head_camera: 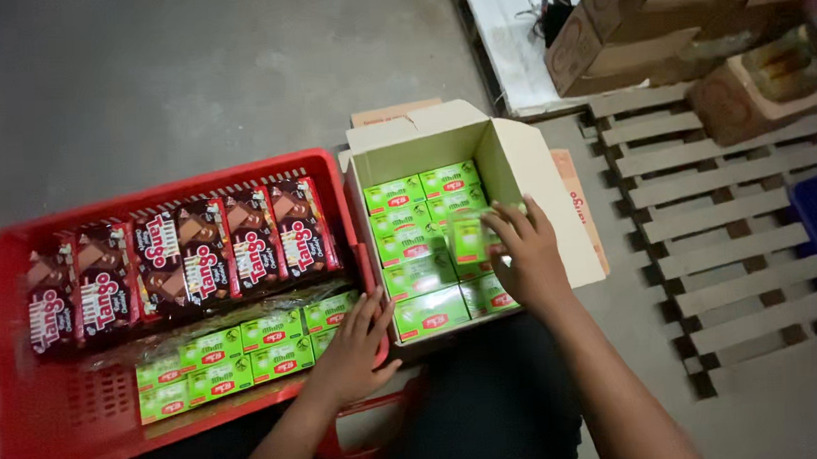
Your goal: The person transfers small green boxes from a cardboard carton into a red plastic basket that already contains chocolate bars. The person repeatedly picks up green boxes and places them into the basket, arranging them alongside the chocolates.
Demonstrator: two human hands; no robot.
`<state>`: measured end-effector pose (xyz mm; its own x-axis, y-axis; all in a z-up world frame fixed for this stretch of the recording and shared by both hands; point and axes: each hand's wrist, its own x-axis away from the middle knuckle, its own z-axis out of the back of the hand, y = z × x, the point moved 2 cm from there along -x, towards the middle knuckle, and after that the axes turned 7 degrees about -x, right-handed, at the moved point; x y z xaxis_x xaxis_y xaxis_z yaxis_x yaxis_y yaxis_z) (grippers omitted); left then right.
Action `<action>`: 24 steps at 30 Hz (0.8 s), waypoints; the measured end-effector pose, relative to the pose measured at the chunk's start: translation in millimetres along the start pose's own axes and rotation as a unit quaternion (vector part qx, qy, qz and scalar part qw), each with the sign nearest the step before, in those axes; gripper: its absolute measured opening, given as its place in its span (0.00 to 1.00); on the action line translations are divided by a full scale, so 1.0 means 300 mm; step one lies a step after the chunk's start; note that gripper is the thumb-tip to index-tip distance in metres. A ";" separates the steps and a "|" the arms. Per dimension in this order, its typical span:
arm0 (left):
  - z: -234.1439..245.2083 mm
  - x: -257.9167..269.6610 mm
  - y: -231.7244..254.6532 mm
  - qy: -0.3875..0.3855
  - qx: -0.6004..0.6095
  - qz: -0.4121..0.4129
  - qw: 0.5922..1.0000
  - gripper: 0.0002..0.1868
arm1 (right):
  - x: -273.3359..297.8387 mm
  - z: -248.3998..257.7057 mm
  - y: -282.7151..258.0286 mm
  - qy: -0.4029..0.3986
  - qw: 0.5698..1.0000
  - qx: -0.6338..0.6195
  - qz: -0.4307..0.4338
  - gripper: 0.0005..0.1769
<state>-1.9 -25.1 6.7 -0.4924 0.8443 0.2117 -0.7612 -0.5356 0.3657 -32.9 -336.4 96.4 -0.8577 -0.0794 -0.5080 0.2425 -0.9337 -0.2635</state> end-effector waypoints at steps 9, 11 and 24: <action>-0.053 -0.010 -0.033 0.036 -0.022 -0.021 0.999 0.49 | 0.045 -0.306 0.253 -0.265 0.959 0.026 -0.094 0.46; -0.060 -0.010 -0.040 0.028 -0.024 -0.018 0.999 0.49 | 0.039 -0.316 0.258 -0.292 0.951 0.011 -0.104 0.55; -0.039 -0.002 -0.032 0.127 0.009 -0.059 0.990 0.49 | 0.032 -0.331 0.118 -0.562 0.802 0.041 -0.201 0.56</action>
<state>0.8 -20.6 -7.6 -0.4924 0.8677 -0.0679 -0.8133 -0.4309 0.3910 12.5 -335.5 0.8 -0.7374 0.0117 0.6754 -0.1470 -0.9787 -0.1434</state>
